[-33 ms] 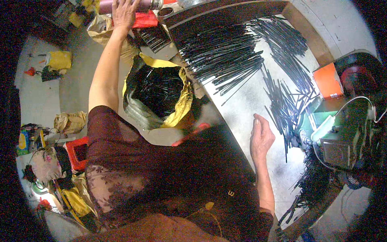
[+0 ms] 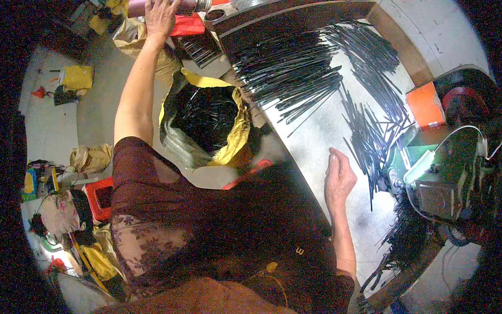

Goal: The person assembles small black components by hand using a mechanical press.

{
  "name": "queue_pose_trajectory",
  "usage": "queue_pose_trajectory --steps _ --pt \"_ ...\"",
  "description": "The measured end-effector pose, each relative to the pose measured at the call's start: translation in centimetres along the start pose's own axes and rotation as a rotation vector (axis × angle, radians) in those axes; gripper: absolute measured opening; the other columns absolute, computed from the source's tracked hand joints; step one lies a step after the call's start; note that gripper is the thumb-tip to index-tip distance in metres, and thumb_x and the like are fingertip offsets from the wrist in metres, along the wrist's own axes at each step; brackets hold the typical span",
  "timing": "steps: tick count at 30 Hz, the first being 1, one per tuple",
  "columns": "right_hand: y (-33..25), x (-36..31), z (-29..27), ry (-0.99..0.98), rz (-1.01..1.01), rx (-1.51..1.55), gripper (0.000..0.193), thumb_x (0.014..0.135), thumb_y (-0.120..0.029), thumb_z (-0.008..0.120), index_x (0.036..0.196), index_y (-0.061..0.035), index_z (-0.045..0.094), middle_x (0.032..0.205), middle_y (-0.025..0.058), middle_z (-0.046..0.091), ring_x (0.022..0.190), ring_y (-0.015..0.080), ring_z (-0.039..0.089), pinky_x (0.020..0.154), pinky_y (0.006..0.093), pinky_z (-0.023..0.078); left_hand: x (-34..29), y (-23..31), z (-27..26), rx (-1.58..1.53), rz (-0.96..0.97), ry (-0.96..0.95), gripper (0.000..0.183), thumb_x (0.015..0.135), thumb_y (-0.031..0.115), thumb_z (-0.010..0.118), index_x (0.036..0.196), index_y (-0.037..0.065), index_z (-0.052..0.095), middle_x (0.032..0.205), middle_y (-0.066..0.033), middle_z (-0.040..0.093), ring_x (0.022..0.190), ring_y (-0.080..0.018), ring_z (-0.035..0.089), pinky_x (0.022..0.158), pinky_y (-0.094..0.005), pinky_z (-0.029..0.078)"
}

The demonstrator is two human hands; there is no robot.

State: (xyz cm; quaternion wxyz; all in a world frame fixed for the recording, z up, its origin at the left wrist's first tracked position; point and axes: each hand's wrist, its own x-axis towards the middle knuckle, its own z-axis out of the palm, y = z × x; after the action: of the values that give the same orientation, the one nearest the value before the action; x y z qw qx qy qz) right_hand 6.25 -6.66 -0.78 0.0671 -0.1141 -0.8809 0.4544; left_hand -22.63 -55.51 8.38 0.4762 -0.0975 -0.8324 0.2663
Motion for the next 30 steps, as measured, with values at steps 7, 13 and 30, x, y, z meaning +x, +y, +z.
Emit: queue_pose_trajectory --steps 7,13,30 --pt "0.3 0.0 0.1 0.003 -0.006 -0.017 0.024 0.093 -0.021 0.051 0.104 -0.0039 0.065 0.059 0.0039 0.055 0.05 0.0102 0.051 0.051 0.0266 0.042 1.9 -0.8 -0.8 0.059 0.04 -0.046 0.046 0.08 0.015 0.049 0.125 0.021 0.052 0.124 -0.0067 0.05 0.125 -0.0227 0.04 0.111 -0.0471 0.018" --pt "0.7 0.0 0.2 0.003 -0.013 -0.005 0.024 0.093 -0.02 0.052 0.104 -0.0035 0.065 0.062 0.0048 0.058 0.051 0.0103 0.051 0.052 0.0264 0.043 2.5 -0.9 -1.2 0.103 0.072 -0.015 0.047 0.08 0.015 0.05 0.126 0.022 0.052 0.124 -0.0065 0.051 0.124 -0.0223 0.041 0.111 -0.0471 0.018" --pt "0.5 0.2 0.2 0.016 -0.045 -0.067 0.022 0.092 -0.018 0.053 0.103 -0.0027 0.065 0.066 0.0066 0.06 0.053 0.0112 0.052 0.054 0.0269 0.043 -4.2 4.5 2.2 -0.348 -0.416 -0.189 0.066 0.065 0.017 0.072 0.126 0.028 0.049 0.114 -0.0044 0.056 0.107 -0.0253 0.052 0.096 -0.0467 0.035"
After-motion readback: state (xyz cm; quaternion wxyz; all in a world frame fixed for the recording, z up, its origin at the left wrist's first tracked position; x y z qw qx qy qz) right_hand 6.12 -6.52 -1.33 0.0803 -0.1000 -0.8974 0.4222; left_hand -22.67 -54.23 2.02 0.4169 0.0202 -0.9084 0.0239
